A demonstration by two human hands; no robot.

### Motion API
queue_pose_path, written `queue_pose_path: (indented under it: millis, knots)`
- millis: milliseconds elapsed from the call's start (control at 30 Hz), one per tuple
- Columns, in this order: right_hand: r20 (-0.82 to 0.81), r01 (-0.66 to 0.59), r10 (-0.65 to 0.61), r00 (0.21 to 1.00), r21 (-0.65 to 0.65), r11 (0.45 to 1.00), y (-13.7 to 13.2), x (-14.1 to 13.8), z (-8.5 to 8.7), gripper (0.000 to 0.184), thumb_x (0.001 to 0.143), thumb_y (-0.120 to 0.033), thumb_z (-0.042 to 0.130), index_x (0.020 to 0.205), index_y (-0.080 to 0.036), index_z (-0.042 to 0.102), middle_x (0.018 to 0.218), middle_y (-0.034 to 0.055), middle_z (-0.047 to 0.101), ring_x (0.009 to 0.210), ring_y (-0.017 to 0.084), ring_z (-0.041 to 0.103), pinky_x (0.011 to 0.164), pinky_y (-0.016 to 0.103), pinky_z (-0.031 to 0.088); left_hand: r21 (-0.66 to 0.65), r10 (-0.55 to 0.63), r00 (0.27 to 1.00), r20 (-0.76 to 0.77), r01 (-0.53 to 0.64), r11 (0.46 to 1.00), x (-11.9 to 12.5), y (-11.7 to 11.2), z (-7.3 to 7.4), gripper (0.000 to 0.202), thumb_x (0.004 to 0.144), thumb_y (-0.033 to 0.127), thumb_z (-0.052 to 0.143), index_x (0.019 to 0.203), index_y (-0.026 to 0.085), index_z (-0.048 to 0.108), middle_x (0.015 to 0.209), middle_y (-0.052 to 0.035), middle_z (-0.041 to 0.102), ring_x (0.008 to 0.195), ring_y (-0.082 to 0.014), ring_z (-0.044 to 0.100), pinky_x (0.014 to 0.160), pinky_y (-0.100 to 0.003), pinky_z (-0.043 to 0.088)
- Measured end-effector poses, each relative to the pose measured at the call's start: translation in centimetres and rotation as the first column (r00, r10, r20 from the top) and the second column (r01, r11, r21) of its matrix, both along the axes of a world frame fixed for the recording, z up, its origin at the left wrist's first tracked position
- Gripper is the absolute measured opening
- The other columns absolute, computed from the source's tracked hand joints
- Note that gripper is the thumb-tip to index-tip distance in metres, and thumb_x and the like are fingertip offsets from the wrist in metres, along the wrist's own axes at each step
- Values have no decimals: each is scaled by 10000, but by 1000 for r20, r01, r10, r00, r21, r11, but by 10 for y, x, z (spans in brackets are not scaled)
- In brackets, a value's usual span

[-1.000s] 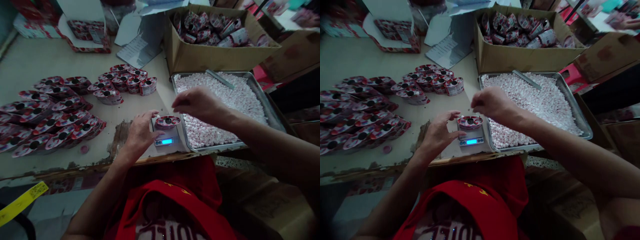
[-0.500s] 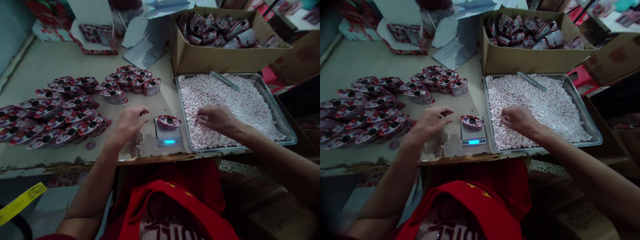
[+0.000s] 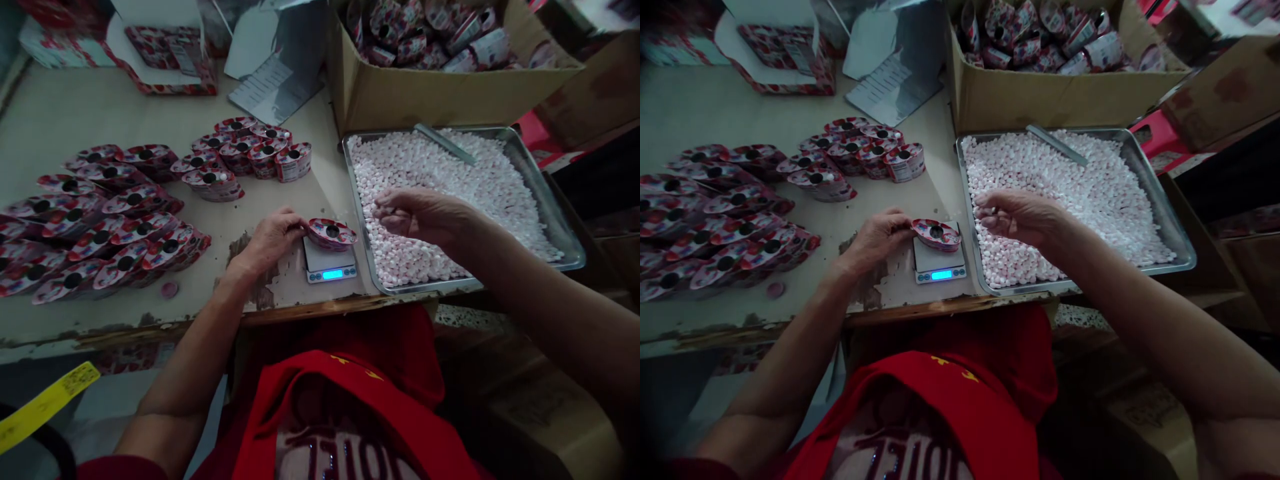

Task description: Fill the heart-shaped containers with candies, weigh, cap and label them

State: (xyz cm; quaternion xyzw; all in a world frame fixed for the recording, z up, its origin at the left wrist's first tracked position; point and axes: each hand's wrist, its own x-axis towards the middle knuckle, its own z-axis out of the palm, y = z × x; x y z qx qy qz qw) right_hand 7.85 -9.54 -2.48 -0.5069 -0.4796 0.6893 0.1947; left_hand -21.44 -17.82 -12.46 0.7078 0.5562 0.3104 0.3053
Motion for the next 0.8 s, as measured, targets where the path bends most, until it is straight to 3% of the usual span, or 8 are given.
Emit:
queue_pose_path:
  millis: [67, 133, 233, 333, 400, 467, 533, 800]
  knots:
    - [-14, -48, 47, 999, -63, 997, -5, -16, 5, 174, 743, -186, 854, 793, -184, 688, 747, 35, 673, 610, 90, 573, 543, 206, 528, -5, 74, 997, 2, -74, 997, -2, 0, -1, 98, 908, 212, 703, 922, 196, 799, 924, -35, 720, 825, -158, 656, 835, -293, 540]
    - [-10, -95, 95, 995, -41, 995, -8, -26, 10, 179, 730, -182, 873, 804, -175, 710, 731, 28, 688, 604, 86, 588, 556, 204, 530, 18, 192, 981, 21, -192, 981, -4, -3, 5, 91, 903, 228, 721, 925, 208, 807, 917, -38, 754, 830, -171, 670, 840, -305, 550]
    - [-4, -108, 108, 994, 40, 993, -8, -28, 14, 205, 709, -220, 906, 810, -178, 733, 729, 25, 714, 603, 93, 609, 566, 212, 538, 93, 283, 955, 94, -291, 952, -1, -9, 30, 118, 908, 286, 755, 981, 218, 818, 943, -47, 784, 824, -176, 686, 817, -305, 562]
    - [4, -91, 91, 996, 61, 994, -6, -24, 14, 238, 685, -267, 935, 813, -184, 752, 761, 38, 746, 628, 109, 635, 579, 223, 553, 177, 147, 984, 103, -163, 971, 15, -15, 57, 130, 918, 297, 773, 1010, 223, 829, 941, -45, 781, 832, -169, 690, 828, -300, 561]
    - [13, -104, 103, 995, 69, 992, -7, -23, 14, 260, 672, -293, 952, 811, -186, 760, 740, 40, 744, 620, 113, 633, 577, 231, 552, 226, 42, 997, 61, -55, 973, 31, -16, 66, 108, 921, 281, 780, 999, 234, 837, 913, -40, 760, 858, -172, 684, 842, -302, 554]
    - [20, -135, 134, 991, 94, 986, -10, -26, 14, 269, 672, -307, 960, 818, -187, 768, 700, 34, 729, 612, 117, 630, 581, 241, 550, 253, -8, 1000, 14, 4, 967, 43, -16, 66, 99, 910, 278, 796, 995, 250, 840, 912, -37, 735, 900, -181, 674, 859, -310, 549]
    - [24, -170, 168, 985, 132, 977, -13, -32, 16, 256, 693, -314, 951, 831, -189, 776, 681, 33, 724, 618, 126, 637, 592, 255, 553, 255, 17, 1000, -3, -16, 967, 47, -17, 63, 126, 905, 279, 804, 1025, 261, 834, 943, -34, 717, 942, -188, 665, 884, -320, 548]
    - [16, -161, 160, 987, 146, 976, -14, -47, 18, 217, 729, -283, 930, 841, -192, 768, 759, 53, 749, 676, 158, 685, 628, 290, 579, 184, 302, 951, 66, -309, 933, 14, -31, 65, 126, 931, 262, 760, 1047, 224, 789, 978, -20, 723, 804, -135, 641, 789, -282, 553]
